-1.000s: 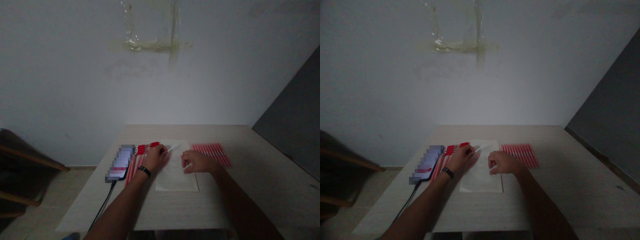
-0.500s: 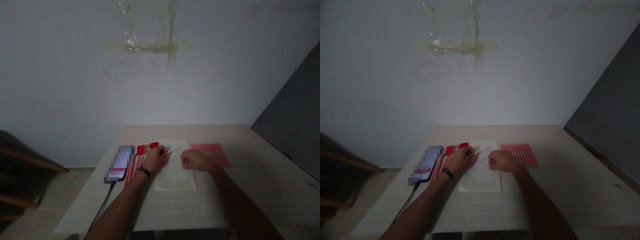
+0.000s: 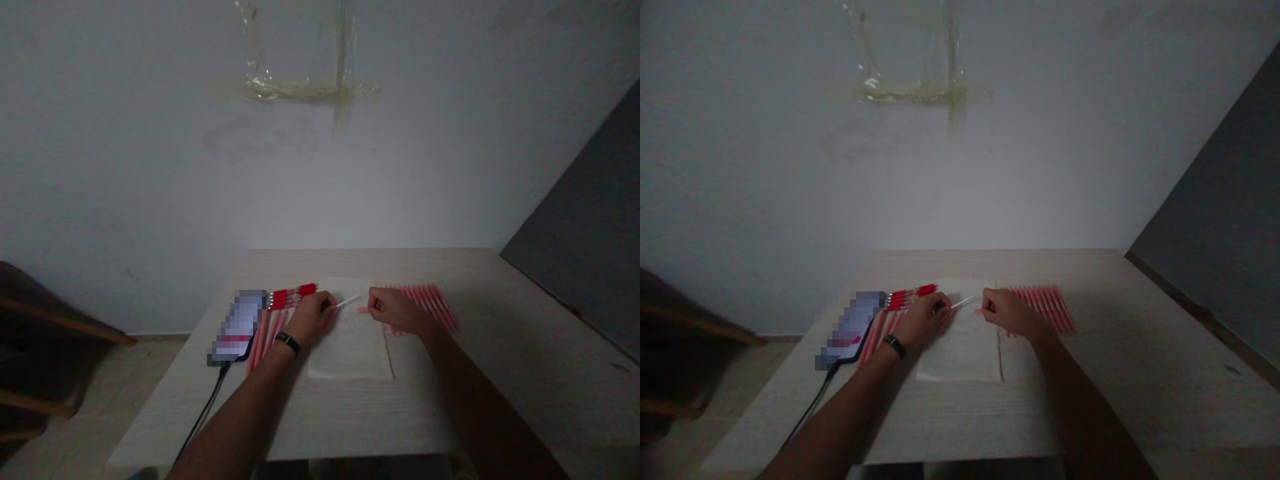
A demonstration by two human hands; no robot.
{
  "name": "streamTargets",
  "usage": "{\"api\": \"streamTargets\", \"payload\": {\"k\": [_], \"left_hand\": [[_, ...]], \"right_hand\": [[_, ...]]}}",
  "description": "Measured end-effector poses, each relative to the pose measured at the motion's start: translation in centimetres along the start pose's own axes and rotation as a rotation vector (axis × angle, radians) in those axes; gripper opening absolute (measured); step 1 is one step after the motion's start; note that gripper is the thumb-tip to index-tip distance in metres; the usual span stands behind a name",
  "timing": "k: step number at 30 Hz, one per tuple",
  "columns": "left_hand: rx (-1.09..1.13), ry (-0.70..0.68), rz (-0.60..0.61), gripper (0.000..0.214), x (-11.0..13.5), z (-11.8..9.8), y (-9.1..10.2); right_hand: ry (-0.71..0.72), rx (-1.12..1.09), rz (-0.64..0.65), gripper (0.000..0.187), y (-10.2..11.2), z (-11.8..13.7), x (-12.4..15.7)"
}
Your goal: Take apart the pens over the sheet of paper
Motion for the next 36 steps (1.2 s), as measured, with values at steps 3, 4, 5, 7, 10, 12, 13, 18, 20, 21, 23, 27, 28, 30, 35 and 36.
{"api": "streamTargets", "payload": {"k": [3, 4, 5, 7, 10, 12, 13, 18, 20, 21, 23, 27, 28, 30, 35, 36], "left_hand": [[-0.008, -0.014, 0.018, 0.013, 0.0, 0.0, 0.0], [-0.010, -0.018, 0.020, 0.013, 0.0, 0.0, 0.0], [-0.010, -0.023, 0.020, 0.013, 0.0, 0.0, -0.1], [-0.009, -0.031, 0.020, 0.013, 0.1, -0.1, -0.1], [-0.018, -0.031, 0.022, 0.013, 0.1, -0.1, -0.1], [-0.022, -0.035, 0.018, 0.013, 0.0, -0.1, -0.2], [-0.021, -0.039, 0.016, 0.014, 0.0, 0.0, -0.2], [-0.022, -0.047, 0.017, 0.015, 0.0, 0.2, -0.5], [-0.019, -0.051, 0.017, 0.015, 0.1, 0.3, -0.5], [-0.015, -0.053, 0.015, 0.015, 0.1, 0.3, -0.5], [-0.009, -0.051, 0.010, 0.015, 0.1, 0.4, -0.6], [-0.010, -0.046, 0.008, 0.015, 0.0, 0.3, -0.5], [-0.011, -0.048, 0.009, 0.015, 0.0, 0.3, -0.5], [-0.009, -0.051, 0.010, 0.015, 0.0, 0.2, -0.4], [-0.007, -0.056, 0.008, 0.016, 0.0, 0.3, -0.4], [-0.008, -0.057, 0.009, 0.015, 0.0, 0.3, -0.4]], "right_hand": [[-0.067, -0.098, -0.035, 0.014, 0.4, -0.7, -0.1], [-0.048, -0.102, -0.065, 0.011, 0.5, -0.9, -0.2], [-0.014, -0.097, -0.101, 0.007, 0.6, -1.1, -0.4], [0.071, -0.079, -0.164, 0.004, 0.7, -1.3, -0.7], [0.143, -0.055, -0.201, 0.005, 0.9, -1.3, -1.1], [0.154, -0.034, -0.203, 0.005, 0.9, -1.2, -1.1], [0.155, -0.026, -0.204, 0.006, 0.9, -1.1, -1.1], [0.018, -0.072, -0.139, 0.007, 0.6, -0.6, -0.6], [-0.058, -0.088, -0.097, 0.010, 0.5, -0.6, -0.4], [-0.065, -0.082, -0.098, 0.011, 0.5, -0.5, -0.4], [-0.015, -0.047, -0.146, 0.008, 0.7, -0.5, -0.6], [0.091, -0.014, -0.186, 0.004, 1.0, -0.2, -0.7], [0.084, -0.024, -0.169, 0.004, 1.0, -0.1, -0.7], [0.048, -0.049, -0.131, 0.005, 0.8, -0.1, -0.6], [0.067, -0.054, -0.155, 0.005, 0.8, -0.5, -0.7], [0.082, -0.045, -0.161, 0.005, 0.9, -0.6, -0.8]]}}
Point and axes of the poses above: each hand's wrist, its own x-axis away from the middle knuckle, its own y-axis out of the back of the hand, z = x × y, the point moved 1 cm from there along -x, towards the middle knuckle, and after that the axes turned 8 degrees about -x, right-handed, at the moved point
